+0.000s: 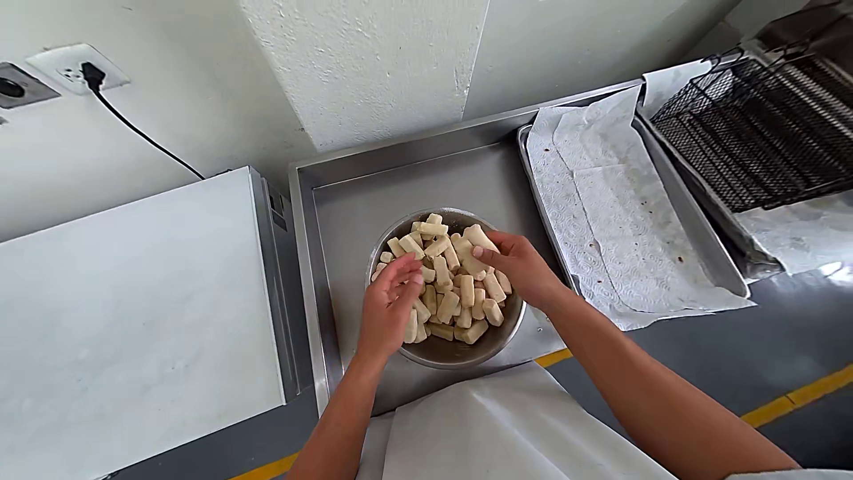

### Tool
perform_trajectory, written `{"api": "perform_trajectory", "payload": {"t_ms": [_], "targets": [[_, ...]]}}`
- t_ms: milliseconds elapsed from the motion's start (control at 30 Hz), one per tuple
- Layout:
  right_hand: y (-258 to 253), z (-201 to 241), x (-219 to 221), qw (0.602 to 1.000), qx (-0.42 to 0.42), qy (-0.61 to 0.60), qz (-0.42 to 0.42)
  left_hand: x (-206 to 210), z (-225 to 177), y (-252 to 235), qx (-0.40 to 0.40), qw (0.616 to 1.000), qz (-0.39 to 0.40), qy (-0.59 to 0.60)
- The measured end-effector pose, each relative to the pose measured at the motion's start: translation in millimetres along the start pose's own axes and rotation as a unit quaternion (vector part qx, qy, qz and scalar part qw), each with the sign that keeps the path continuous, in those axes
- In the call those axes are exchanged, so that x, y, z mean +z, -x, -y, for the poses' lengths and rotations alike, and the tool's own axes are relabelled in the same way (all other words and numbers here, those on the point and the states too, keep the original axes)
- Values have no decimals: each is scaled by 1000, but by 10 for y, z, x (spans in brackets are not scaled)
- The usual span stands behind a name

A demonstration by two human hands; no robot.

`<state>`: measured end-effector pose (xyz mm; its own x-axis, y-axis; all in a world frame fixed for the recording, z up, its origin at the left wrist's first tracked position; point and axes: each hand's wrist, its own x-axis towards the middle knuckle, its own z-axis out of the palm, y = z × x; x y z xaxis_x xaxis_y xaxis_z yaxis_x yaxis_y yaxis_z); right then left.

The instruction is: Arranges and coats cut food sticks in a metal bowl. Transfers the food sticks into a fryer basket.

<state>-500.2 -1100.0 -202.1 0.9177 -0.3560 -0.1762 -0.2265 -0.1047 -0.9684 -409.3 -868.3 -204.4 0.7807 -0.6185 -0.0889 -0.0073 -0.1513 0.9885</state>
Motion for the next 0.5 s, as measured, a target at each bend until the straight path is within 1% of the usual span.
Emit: {"api": "perform_trajectory", "payload": {"t_ms": [33, 100, 200, 267, 333, 400, 467, 500], "targets": [[67, 85, 61, 999, 10, -45, 9, 69, -45, -20, -8, 999, 31, 27], [174, 165, 193, 995, 10, -93, 31, 216, -94, -50, -22, 995, 77, 64], [242, 138, 210, 993, 12, -89, 74, 338, -115, -78, -45, 996, 63, 47], [260, 90, 170, 996, 8, -42, 78, 342, -103, -76, -52, 997, 51, 19], [306, 77, 174, 998, -20, 48, 47, 366, -79, -54, -47, 997, 37, -40], [357, 77, 206, 986, -78, 151, -4, 377, -56, -45, -33, 995, 14, -94], [333, 57, 179, 968, -127, 205, -65, 325, -67, -81, -28, 995, -22, -90], [288, 68, 132, 965, -123, 213, -89, 277, -83, -130, -29, 995, -52, -75]]}}
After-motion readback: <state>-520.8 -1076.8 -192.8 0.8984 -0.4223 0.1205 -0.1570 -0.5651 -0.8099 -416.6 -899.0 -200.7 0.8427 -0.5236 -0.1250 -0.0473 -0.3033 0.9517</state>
